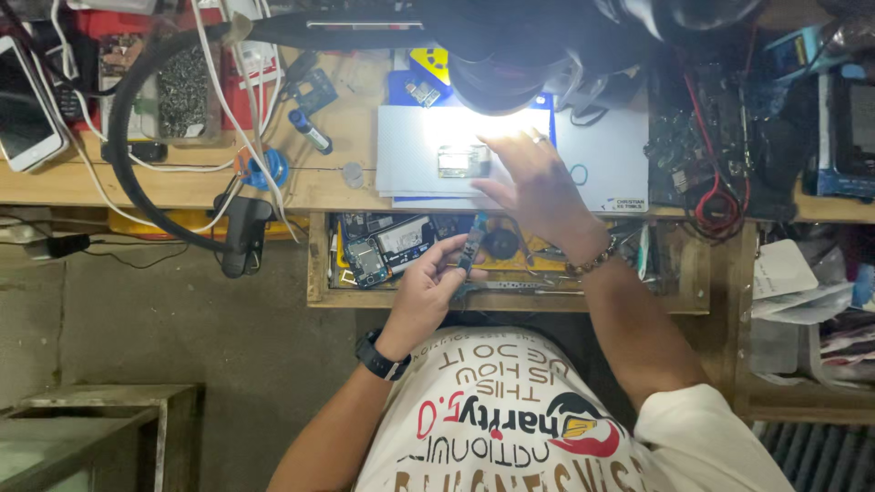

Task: The person works on a small electronic circuit board under a microscope, using a soldering iron to apply heat and a pen-like tool to manipulate components. They handle several small circuit boards, moving them around the illuminated workspace and occasionally writing on a piece of paper.

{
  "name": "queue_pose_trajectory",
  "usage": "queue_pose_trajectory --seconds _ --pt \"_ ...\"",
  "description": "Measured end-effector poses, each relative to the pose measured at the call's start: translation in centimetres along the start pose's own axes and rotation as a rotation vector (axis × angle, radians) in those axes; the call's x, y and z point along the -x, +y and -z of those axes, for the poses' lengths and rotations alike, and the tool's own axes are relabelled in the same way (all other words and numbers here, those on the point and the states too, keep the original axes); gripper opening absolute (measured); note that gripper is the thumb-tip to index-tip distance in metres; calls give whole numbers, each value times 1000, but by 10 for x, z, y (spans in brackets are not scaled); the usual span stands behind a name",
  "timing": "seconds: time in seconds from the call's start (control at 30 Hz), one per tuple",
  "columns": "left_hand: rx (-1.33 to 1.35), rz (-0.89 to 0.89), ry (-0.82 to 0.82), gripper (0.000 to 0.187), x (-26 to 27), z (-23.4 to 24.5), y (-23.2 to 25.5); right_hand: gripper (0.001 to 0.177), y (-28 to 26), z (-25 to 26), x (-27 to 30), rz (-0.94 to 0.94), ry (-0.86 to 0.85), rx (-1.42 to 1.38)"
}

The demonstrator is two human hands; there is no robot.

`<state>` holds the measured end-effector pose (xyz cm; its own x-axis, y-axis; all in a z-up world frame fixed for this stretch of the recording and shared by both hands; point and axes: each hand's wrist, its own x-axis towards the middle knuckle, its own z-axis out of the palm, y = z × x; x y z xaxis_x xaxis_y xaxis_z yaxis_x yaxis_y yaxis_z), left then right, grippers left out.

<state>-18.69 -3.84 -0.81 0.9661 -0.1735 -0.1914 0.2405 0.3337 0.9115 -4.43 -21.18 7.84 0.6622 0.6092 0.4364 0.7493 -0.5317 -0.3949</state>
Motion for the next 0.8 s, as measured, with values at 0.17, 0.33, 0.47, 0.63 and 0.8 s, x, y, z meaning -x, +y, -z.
queue_pose_trajectory --seconds 0.17,0.33,0.47,0.63,0.8 --pt "201 43 10 41 -2 0 4 36 -7 7 24 -89 165 -3" --pt "329 -24 61 41 -10 -18 12 20 -47 8 78 -458 149 -198" --pt "564 44 148 42 -21 -32 13 29 -73 -9 108 -525 126 -303" --pt "329 -51 122 41 -22 -49 11 27 -65 -19 130 -824 146 -645" --pt "146 -34 60 44 -22 -51 17 19 -40 -1 140 -807 128 -889"
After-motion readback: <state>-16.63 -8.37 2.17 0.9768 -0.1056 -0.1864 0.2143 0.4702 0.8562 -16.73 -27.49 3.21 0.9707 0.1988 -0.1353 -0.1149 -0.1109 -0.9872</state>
